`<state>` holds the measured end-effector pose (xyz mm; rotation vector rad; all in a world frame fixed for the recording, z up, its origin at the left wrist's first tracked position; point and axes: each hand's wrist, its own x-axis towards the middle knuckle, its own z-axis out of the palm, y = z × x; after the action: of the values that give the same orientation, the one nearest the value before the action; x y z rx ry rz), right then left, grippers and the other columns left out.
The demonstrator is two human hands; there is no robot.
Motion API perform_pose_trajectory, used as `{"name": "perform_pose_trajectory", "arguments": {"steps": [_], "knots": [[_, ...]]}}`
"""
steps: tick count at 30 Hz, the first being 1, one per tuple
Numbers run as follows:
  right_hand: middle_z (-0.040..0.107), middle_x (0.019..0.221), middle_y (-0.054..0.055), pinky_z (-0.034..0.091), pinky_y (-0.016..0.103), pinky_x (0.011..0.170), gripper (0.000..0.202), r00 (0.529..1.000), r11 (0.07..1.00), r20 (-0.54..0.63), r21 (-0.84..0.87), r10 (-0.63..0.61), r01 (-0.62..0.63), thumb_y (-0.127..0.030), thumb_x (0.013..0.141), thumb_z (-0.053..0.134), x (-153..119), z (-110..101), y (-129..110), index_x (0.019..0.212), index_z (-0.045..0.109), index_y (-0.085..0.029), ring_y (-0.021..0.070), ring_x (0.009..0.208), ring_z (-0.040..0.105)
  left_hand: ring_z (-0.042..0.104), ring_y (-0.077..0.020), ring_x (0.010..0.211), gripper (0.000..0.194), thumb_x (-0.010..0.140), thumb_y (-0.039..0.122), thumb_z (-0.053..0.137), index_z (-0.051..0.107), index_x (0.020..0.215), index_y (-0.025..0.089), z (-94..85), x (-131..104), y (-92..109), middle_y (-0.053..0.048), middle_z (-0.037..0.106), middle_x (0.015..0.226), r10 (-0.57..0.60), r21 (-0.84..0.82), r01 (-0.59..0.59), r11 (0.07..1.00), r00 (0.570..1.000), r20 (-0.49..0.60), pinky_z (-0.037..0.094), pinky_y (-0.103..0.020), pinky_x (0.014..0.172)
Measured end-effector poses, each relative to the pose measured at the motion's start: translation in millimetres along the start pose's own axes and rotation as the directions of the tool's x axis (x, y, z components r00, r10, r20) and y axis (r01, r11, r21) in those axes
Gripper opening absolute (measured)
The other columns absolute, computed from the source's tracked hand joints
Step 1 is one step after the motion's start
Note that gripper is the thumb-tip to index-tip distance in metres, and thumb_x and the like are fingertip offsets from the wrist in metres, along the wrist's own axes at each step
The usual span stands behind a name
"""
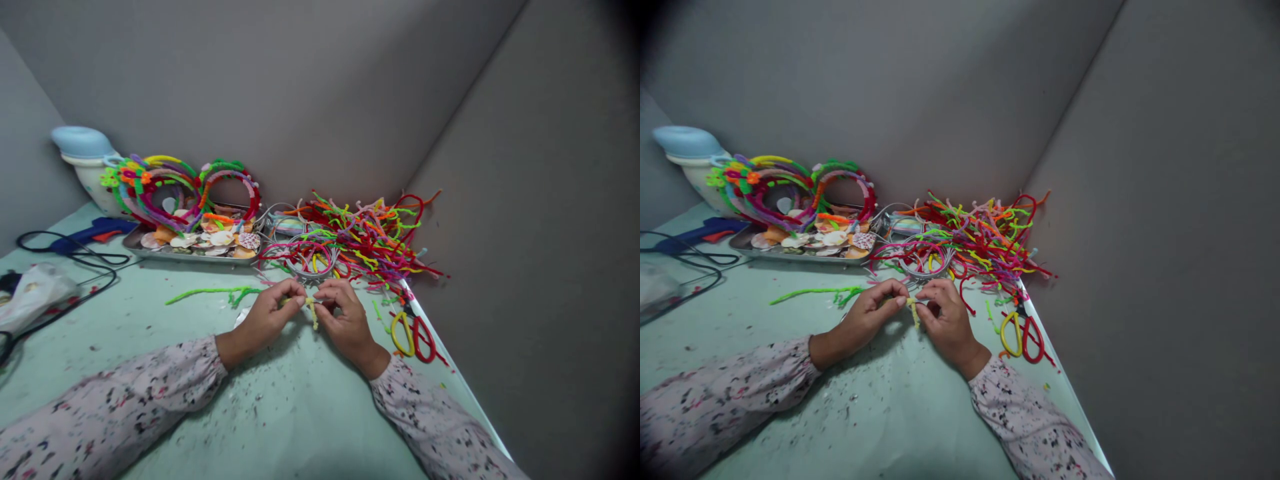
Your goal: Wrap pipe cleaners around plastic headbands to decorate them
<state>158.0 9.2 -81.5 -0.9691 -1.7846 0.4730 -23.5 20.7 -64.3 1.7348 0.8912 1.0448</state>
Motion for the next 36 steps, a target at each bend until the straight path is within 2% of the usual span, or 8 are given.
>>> {"name": "perform_pose_trajectory", "arguments": {"steps": [36], "knots": [[0.055,0.102,0.005,0.051,0.026,0.062,0.011,0.998,0.998,0.001,0.016,0.061,-0.061,-0.016,0.080,0.063,0.3,-0.4,-2.4,0.089,0.062,-0.023,0.0154,0.084,0.059,0.051,-0.0153,0.079,0.017,0.089,0.031,0.048,0.056,0.085,0.017,-0.1,0.8,2.5,-0.001,0.055,0.081,-0.002,0.077,0.002,0.997,1.000,0.002,0.041,-0.025,0.072]]}}
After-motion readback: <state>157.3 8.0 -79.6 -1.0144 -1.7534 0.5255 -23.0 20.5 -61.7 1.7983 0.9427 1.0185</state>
